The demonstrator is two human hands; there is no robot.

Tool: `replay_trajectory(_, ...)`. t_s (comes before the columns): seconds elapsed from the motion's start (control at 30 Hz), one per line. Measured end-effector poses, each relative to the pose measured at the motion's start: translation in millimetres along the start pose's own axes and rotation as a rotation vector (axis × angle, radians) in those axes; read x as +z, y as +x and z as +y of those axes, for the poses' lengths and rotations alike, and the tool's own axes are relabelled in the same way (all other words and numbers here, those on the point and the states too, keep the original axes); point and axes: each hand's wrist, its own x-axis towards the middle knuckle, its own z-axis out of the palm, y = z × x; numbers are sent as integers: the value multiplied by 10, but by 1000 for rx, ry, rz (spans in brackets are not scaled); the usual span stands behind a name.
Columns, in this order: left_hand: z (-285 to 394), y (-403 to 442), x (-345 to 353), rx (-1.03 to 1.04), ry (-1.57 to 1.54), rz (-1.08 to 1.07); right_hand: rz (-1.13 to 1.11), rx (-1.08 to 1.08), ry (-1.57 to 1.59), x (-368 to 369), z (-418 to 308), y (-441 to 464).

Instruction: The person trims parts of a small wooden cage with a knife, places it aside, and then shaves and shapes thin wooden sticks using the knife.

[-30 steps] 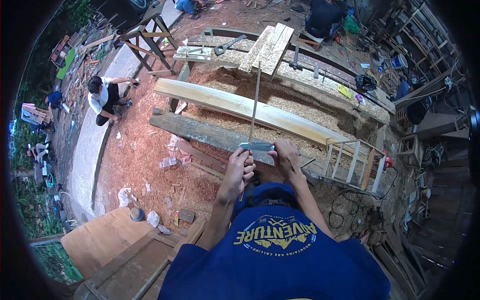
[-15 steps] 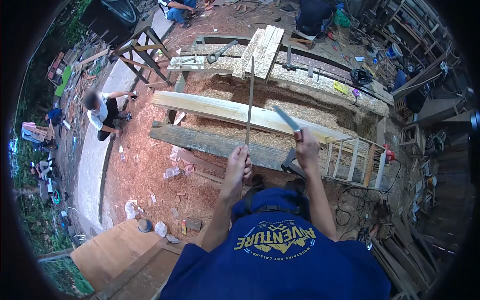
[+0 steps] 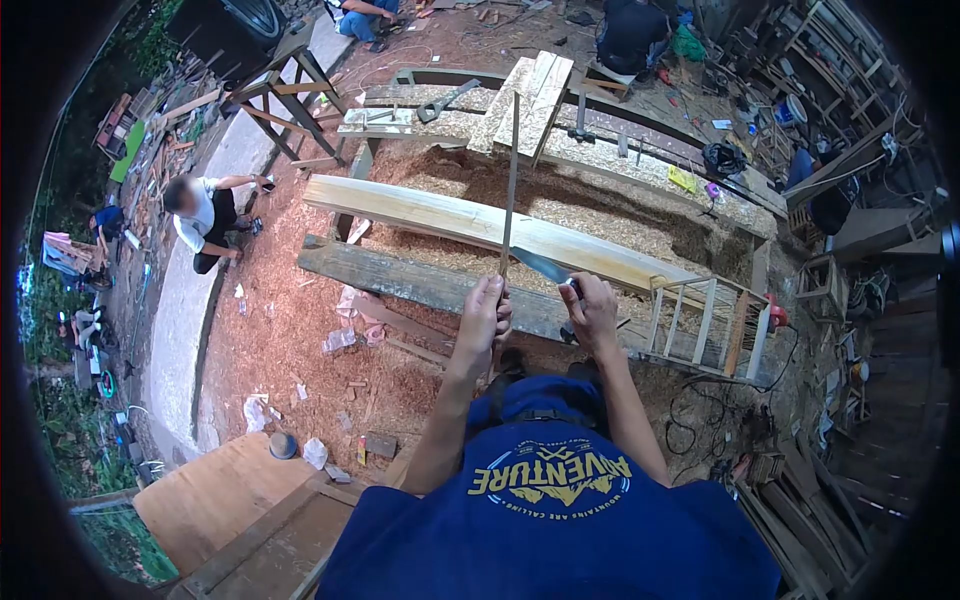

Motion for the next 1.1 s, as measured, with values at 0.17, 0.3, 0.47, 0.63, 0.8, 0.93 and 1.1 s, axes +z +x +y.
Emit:
replay_trajectory(0.17, 28, -32, -18, 0, -13, -6, -15, -26, 32, 37, -16, -87)
replay_trajectory(0.3, 10, -36, -33, 25, 4, 5, -5, -48, 79, 32, -54, -151)
replay_trajectory(0.47, 15, -41, -68, 26, 56, -34, -7, -42, 126, 54, -53, -197)
replay_trajectory(0.63, -19, -73, -68, 19, 43, -56, 15, -65, 156, 25, -99, -172)
replay_trajectory(0.8, -38, -157, -71, -69, 95, -186, -3, -113, 114, -7, -146, -102)
replay_trajectory(0.93, -127, -242, -61, -76, 163, -196, 46, -201, 58, -97, -215, 73)
replay_trajectory(1.1, -143, -339, -207, -38, 205, -188, 18, -332, -85, -281, -302, 384)
